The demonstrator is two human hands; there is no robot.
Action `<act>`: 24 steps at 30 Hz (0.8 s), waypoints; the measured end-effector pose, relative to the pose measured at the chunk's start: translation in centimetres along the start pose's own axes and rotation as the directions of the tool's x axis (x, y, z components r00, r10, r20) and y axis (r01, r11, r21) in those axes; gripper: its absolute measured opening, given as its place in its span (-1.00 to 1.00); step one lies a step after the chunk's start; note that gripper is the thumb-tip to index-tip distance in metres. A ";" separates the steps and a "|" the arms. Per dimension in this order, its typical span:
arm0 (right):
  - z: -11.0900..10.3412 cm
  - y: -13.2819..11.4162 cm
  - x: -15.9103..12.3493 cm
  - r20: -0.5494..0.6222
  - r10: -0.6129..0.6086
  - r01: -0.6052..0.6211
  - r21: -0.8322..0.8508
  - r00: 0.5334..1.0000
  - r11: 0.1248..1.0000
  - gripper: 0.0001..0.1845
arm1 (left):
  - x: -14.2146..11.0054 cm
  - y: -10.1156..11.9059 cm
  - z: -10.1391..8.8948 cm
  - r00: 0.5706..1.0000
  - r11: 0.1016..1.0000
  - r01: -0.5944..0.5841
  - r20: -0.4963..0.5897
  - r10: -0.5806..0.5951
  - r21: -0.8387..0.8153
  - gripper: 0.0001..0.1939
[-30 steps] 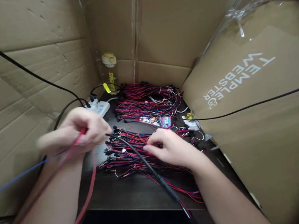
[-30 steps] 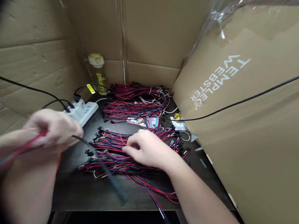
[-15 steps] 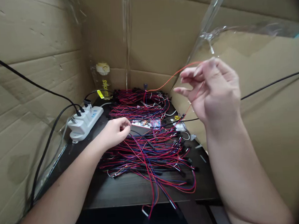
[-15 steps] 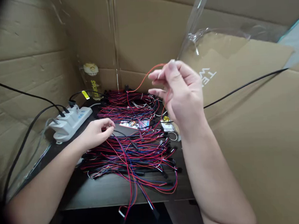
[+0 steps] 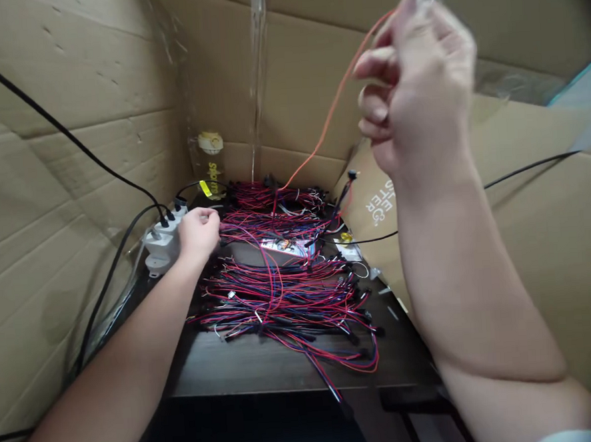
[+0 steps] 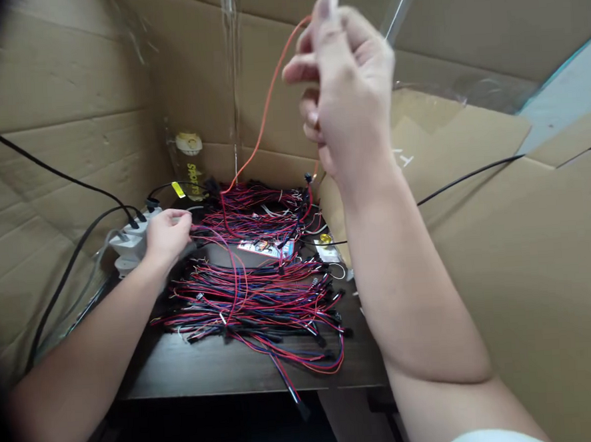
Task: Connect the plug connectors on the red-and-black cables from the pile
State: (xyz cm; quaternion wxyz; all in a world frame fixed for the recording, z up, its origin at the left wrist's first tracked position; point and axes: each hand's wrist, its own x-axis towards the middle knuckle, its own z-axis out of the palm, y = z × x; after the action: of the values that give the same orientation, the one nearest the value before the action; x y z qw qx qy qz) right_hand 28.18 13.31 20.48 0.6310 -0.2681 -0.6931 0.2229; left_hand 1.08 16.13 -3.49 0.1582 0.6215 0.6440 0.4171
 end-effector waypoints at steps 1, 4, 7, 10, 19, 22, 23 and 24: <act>0.1 0.3 0.3 0.008 0.032 -0.032 0.009 0.999 0.999 -0.62 | 0.0 -0.1 -0.2 1.000 1.000 -0.003 0.009 0.003 0.025 -0.56; 0.7 1.0 0.3 0.016 0.088 -0.089 0.066 0.996 0.994 -0.57 | -0.9 0.5 -0.5 0.997 0.993 -0.060 0.046 0.056 0.105 -0.75; 1.5 1.1 -0.3 0.048 0.121 -0.124 0.069 0.992 0.990 -0.56 | -2.3 2.2 -0.2 0.977 0.972 -0.200 0.099 0.188 0.122 -0.70; 2.4 0.7 -0.8 0.042 0.159 -0.162 0.091 0.986 0.983 -0.57 | -3.8 4.1 0.4 0.902 0.924 -0.381 0.228 0.367 0.021 -0.57; 9.9 -1.1 -2.3 0.137 0.171 -0.189 0.134 0.976 0.973 -0.55 | -5.2 6.6 3.7 0.775 0.830 -0.425 0.328 0.540 -0.361 -0.51; 13.3 0.2 -2.0 0.227 0.185 -0.209 0.086 0.956 0.974 -0.54 | -5.5 6.5 4.4 0.804 0.820 -0.346 0.306 0.510 -0.456 -0.68; 14.1 0.7 -1.8 0.257 0.182 -0.203 0.056 0.949 0.978 -0.56 | -5.6 6.5 4.5 0.819 0.815 -0.307 0.300 0.490 -0.492 -0.70; 14.5 1.1 -1.5 0.280 0.166 -0.180 0.023 0.945 0.983 -0.57 | -5.8 6.4 4.4 0.832 0.805 -0.265 0.296 0.469 -0.531 -0.68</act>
State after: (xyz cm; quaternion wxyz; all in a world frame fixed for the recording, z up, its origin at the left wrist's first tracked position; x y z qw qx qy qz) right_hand 13.93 13.60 17.10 0.5120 -0.2789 -0.7428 0.3292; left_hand 9.58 11.45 -3.23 0.3502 0.7531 0.3392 0.4417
